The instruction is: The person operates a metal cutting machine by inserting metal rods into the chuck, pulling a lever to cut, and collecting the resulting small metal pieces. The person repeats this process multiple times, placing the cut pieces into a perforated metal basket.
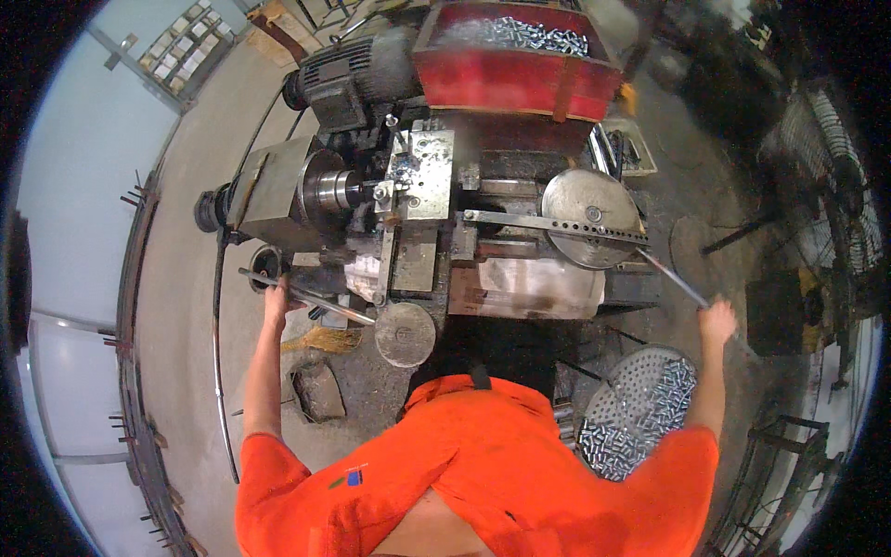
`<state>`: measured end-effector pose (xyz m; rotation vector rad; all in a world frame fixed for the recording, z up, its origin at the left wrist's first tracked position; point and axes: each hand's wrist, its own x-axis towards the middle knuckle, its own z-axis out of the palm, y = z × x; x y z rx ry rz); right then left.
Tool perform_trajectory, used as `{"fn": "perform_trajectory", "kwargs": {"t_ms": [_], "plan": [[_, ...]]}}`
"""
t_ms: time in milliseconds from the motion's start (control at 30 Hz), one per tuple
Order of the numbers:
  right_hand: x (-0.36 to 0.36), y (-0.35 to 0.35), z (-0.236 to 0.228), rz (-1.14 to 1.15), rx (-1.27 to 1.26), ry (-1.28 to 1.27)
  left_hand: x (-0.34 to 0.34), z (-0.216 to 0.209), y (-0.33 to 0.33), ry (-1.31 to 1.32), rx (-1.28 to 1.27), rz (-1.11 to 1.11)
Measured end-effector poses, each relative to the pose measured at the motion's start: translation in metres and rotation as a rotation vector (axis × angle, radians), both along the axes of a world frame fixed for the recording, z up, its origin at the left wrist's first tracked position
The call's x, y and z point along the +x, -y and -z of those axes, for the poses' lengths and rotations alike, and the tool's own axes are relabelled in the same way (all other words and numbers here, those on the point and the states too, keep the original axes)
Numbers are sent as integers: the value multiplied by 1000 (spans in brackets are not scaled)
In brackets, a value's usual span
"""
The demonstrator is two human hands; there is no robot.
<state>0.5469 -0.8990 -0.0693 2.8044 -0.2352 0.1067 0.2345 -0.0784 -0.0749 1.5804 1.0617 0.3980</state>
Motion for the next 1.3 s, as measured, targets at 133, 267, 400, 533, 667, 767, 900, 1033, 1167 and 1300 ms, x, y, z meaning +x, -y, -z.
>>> {"fn": "perform_trajectory", "kwargs": {"t_ms": [133,267,400,533,667,767,900,1033,1167,1300], "plan": [[13,-44,15,-113,89,324,-24,14,-9,198,-137,-76],[-55,-130,17,-366,607,366,-67,83,-34,-396,391,190],[-135,-161,44,-375,847,-64,-42,95,5,-736,890,625],[-168,-189,58,-406,895,-224,-23,147,49,-835,701,107],[-167,-211,40,-412,927,-239,-25,219,42,-635,563,51],[-147,-221,17,-492,945,-204,-39,144,32,-924,700,523],[-96,-260,-52,-637,837,-142,-41,101,28,-995,767,598],[-61,-343,-124,-914,934,-115,-62,86,22,-873,688,617],[-45,-456,-151,-1330,880,-43,-93,17,-26,-387,435,331],[-45,-563,-145,-1520,664,7,-156,-92,-58,-332,918,-53]]}}
